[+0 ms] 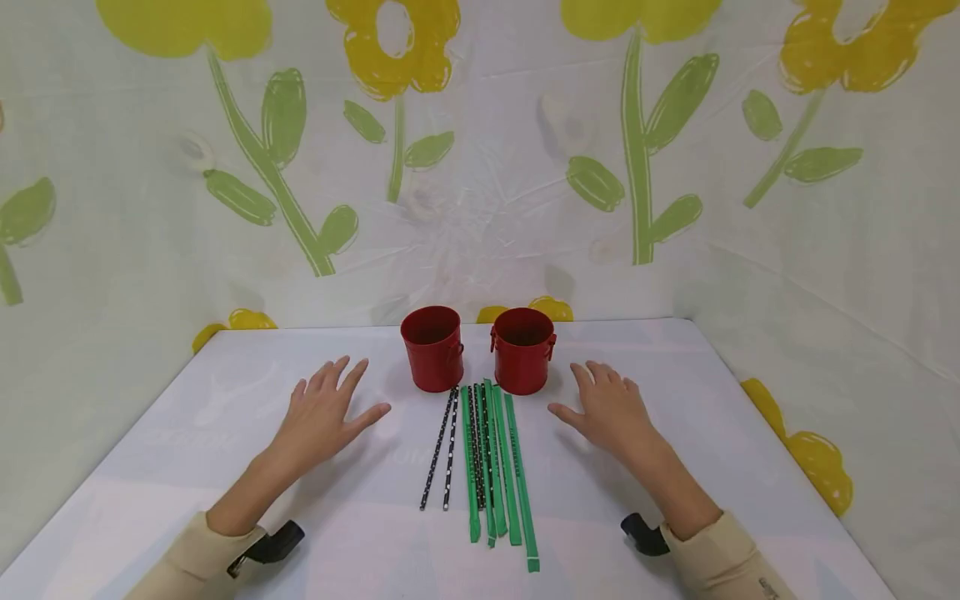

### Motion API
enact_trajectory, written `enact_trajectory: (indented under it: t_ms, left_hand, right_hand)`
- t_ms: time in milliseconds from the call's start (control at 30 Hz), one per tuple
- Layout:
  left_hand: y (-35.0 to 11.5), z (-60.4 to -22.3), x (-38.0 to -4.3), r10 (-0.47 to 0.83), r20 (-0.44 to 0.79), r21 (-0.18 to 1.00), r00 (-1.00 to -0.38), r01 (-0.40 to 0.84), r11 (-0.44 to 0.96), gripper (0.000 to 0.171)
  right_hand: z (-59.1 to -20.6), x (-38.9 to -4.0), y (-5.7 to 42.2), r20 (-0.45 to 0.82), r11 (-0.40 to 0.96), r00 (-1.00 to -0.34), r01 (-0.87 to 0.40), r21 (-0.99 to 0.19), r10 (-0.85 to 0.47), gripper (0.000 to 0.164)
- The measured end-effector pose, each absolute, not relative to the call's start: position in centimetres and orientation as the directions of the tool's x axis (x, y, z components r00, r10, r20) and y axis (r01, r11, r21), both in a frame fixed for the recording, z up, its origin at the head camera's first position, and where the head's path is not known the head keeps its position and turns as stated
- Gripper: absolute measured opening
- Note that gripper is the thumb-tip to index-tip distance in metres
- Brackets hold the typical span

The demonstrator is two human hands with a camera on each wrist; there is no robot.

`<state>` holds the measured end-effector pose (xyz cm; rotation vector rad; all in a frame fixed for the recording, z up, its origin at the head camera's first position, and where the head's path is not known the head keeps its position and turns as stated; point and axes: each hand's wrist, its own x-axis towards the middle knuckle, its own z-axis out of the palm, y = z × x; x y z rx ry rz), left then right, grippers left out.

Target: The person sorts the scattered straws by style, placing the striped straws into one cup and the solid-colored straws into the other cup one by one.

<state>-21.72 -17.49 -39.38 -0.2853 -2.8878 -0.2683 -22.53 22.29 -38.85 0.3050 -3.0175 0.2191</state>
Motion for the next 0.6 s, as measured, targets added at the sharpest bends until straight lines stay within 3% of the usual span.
enact_trajectory:
  t_ms: [367,600]
  left_hand:
    - [-15.6,-38.8,-24.4,0.238,0.237,0.334,-0.942,0.309,0.891,0.084]
    - [-14.8,-39.1,-26.3,0.228,0.224,0.461,-0.948,0.309,0.832,0.092]
  right_hand:
    - [-38.0,-22.1,16.0,0.061,0.934,-0.962,-0.272,-0.233,-0.265,0.056]
    - [-38.3,-21.6,12.2,0.037,0.929,-0.961,-0.274,-0.247,-0.274,0.062]
